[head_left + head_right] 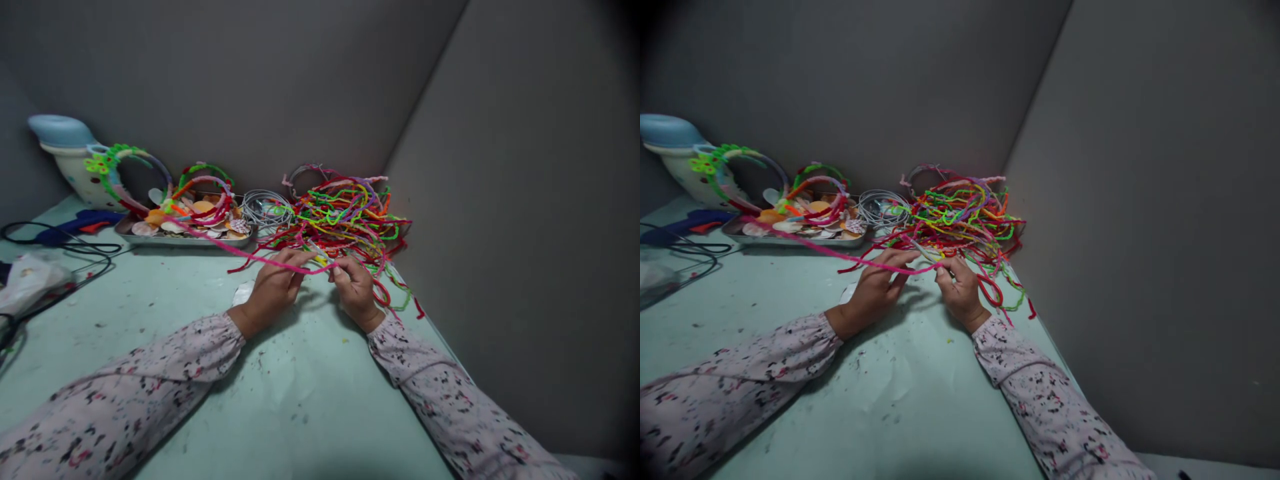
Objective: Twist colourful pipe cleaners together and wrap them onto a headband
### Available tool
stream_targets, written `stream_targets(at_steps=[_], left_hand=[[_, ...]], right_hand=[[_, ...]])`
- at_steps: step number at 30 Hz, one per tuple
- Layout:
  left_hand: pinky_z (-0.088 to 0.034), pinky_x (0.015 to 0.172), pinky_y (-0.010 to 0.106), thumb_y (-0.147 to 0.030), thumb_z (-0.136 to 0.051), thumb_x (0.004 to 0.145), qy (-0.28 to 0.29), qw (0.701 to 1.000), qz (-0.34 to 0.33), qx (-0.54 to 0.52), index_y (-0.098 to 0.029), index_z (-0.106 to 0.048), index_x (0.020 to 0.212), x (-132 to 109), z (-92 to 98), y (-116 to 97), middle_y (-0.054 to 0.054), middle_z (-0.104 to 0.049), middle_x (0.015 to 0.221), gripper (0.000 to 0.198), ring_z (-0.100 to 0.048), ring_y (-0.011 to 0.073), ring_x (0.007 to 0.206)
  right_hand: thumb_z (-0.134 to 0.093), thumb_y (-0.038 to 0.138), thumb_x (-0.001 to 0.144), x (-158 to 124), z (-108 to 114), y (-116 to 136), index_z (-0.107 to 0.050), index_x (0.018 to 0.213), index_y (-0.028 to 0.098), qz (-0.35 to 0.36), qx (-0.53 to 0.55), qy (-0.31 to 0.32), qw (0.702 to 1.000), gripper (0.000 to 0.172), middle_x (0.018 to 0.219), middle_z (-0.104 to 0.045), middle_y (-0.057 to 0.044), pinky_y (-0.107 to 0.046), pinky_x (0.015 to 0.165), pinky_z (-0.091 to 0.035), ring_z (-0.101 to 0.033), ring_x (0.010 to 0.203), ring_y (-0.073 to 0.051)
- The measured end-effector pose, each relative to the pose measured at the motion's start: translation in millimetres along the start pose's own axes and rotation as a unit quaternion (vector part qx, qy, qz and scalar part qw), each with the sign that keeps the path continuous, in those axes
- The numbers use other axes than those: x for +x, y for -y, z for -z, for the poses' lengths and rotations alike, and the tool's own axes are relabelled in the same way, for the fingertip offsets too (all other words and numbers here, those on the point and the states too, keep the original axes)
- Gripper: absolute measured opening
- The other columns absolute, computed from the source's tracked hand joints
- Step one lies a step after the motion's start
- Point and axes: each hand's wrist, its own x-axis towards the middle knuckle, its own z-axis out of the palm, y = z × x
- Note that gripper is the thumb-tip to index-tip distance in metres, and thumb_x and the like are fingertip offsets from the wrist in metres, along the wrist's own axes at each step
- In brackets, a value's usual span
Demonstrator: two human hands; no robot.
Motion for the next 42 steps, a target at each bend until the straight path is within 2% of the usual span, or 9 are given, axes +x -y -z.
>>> stream_targets(at_steps=[2,4,7,9,15,23,30,35,42], left_hand=[[-0.046,0.079,0.032,-0.016,-0.05,0.09,-0.012,0.999,-0.042,0.01,-0.025,-0.065,0.11,-0.4,0.7,0.4,0.005,-0.062,0.099,0.026,-0.057,0.0167,0.09],[-0.044,0.074,0.031,-0.017,-0.053,0.088,-0.04,0.996,-0.076,0.032,-0.025,-0.069,0.099,-0.3,1.1,1.0,0.004,-0.062,0.091,0.02,-0.056,0.0161,0.084],[-0.041,0.074,0.032,-0.021,-0.059,0.086,-0.096,0.987,-0.09,0.094,-0.026,-0.07,0.093,1.3,3.0,0.0,0.003,-0.063,0.087,0.014,-0.055,0.0169,0.081],[-0.04,0.076,0.034,-0.026,-0.062,0.085,-0.113,0.981,-0.087,0.135,-0.027,-0.07,0.094,3.0,5.1,-2.0,0.004,-0.064,0.09,0.012,-0.055,0.0188,0.085],[-0.036,0.086,0.039,-0.028,-0.064,0.084,-0.081,0.978,-0.101,0.163,-0.03,-0.07,0.091,5.4,6.2,-3.8,0.001,-0.067,0.089,0.01,-0.055,0.0199,0.09],[-0.034,0.086,0.039,-0.027,-0.059,0.087,-0.044,0.984,-0.103,0.14,-0.026,-0.068,0.087,6.2,5.8,-3.4,0.001,-0.07,0.088,0.009,-0.057,0.0182,0.086],[-0.035,0.083,0.038,-0.029,-0.055,0.089,-0.025,0.987,-0.077,0.136,-0.024,-0.067,0.09,5.8,5.2,-5.1,0.003,-0.069,0.085,0.013,-0.055,0.0191,0.085],[-0.035,0.079,0.037,-0.028,-0.053,0.089,-0.013,0.987,-0.093,0.128,-0.021,-0.066,0.096,5.8,5.2,-6.9,0.004,-0.065,0.084,0.016,-0.052,0.0198,0.082],[-0.035,0.076,0.036,-0.025,-0.05,0.089,-0.002,0.99,-0.066,0.122,-0.02,-0.064,0.094,4.4,4.3,-3.9,0.005,-0.062,0.083,0.015,-0.05,0.0203,0.081]], right_hand=[[-0.046,0.032,0.089,0.5,0.3,0.9,-0.057,0.078,0.021,0.003,-0.002,0.014,1.0,0.019,0.071,-0.056,0.0,-0.032,0.07,-0.043,-0.052,0.072,-0.017],[-0.046,0.032,0.089,1.0,0.5,2.3,-0.057,0.076,0.021,0.014,-0.006,0.033,0.999,0.019,0.07,-0.056,0.0,-0.032,0.07,-0.044,-0.053,0.072,-0.017],[-0.046,0.03,0.089,1.8,0.8,5.3,-0.057,0.077,0.021,0.036,-0.013,0.062,0.997,0.018,0.069,-0.056,0.0,-0.032,0.069,-0.044,-0.053,0.071,-0.017],[-0.045,0.029,0.089,2.4,0.7,7.2,-0.057,0.078,0.021,0.052,-0.02,0.08,0.995,0.017,0.07,-0.056,0.0,-0.032,0.069,-0.043,-0.053,0.071,-0.017],[-0.045,0.026,0.09,4.0,0.1,8.2,-0.057,0.08,0.021,0.101,-0.03,0.101,0.989,0.017,0.072,-0.057,-0.001,-0.033,0.071,-0.043,-0.053,0.073,-0.017],[-0.047,0.027,0.089,3.7,0.5,8.0,-0.059,0.086,0.021,0.114,-0.041,0.101,0.987,0.014,0.077,-0.06,-0.003,-0.034,0.071,-0.043,-0.054,0.075,-0.018],[-0.047,0.028,0.088,4.4,1.6,8.9,-0.059,0.089,0.022,0.1,-0.036,0.093,0.99,0.014,0.081,-0.061,-0.004,-0.035,0.075,-0.044,-0.055,0.079,-0.019],[-0.048,0.028,0.087,5.3,3.3,9.5,-0.059,0.094,0.021,0.096,-0.033,0.078,0.992,0.014,0.084,-0.061,-0.004,-0.036,0.076,-0.045,-0.056,0.082,-0.019],[-0.047,0.028,0.089,5.1,3.0,8.5,-0.057,0.095,0.022,0.053,-0.026,0.08,0.995,0.013,0.087,-0.06,-0.004,-0.037,0.079,-0.045,-0.055,0.084,-0.02]])
